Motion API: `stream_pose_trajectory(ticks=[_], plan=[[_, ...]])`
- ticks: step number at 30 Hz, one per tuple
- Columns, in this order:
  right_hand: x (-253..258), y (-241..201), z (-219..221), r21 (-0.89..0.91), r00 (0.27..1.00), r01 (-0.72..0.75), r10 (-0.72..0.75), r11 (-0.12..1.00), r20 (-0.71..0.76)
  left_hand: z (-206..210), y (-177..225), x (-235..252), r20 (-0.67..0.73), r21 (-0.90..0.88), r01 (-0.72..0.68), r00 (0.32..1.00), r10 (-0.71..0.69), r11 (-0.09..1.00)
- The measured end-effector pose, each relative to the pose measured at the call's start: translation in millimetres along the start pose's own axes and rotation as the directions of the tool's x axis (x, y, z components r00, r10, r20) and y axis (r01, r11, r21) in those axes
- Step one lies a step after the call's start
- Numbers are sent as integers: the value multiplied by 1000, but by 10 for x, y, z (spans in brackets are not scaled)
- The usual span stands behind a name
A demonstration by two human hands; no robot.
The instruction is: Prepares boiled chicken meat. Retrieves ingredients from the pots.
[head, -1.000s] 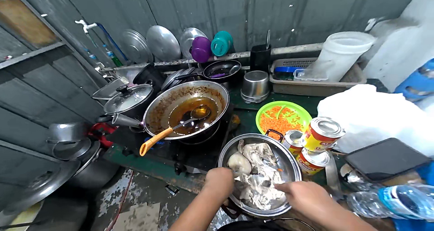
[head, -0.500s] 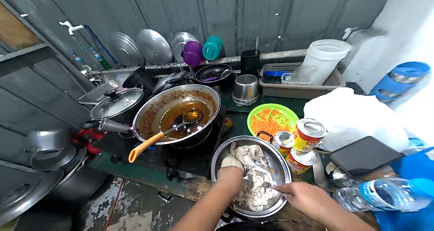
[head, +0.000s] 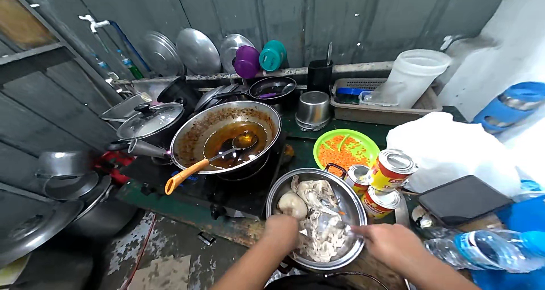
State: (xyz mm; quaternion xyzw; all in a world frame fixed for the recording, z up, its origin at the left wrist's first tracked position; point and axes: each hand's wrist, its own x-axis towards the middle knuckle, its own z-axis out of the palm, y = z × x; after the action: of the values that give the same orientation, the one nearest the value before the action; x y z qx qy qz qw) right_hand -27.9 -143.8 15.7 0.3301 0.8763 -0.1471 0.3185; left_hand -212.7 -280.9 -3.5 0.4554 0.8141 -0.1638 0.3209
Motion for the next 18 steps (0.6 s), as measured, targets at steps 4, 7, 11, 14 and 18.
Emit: stream_pose_trajectory(ticks=[4,7,11,14,18], plan=[[13,-97,31,-30,998,19,-17,999,59,-50,-119,-24,-31,-76,22,999,-25,997],[42,-295,156,40,994,87,-90,995,59,-37,-78,43,-68,-131,-35,997,26,991],[98,-282,221,98,996,82,-86,992,36,18,21,122,-25,-82,-17,1000,15,997],[15,-117,123,130,998,62,-64,990,12,-41,36,131,-24,-44,-36,999,35,998],[3,-198,40,100,999,27,-25,995,-29,-21,63,134,-23,-24,-25,999,24,999]])
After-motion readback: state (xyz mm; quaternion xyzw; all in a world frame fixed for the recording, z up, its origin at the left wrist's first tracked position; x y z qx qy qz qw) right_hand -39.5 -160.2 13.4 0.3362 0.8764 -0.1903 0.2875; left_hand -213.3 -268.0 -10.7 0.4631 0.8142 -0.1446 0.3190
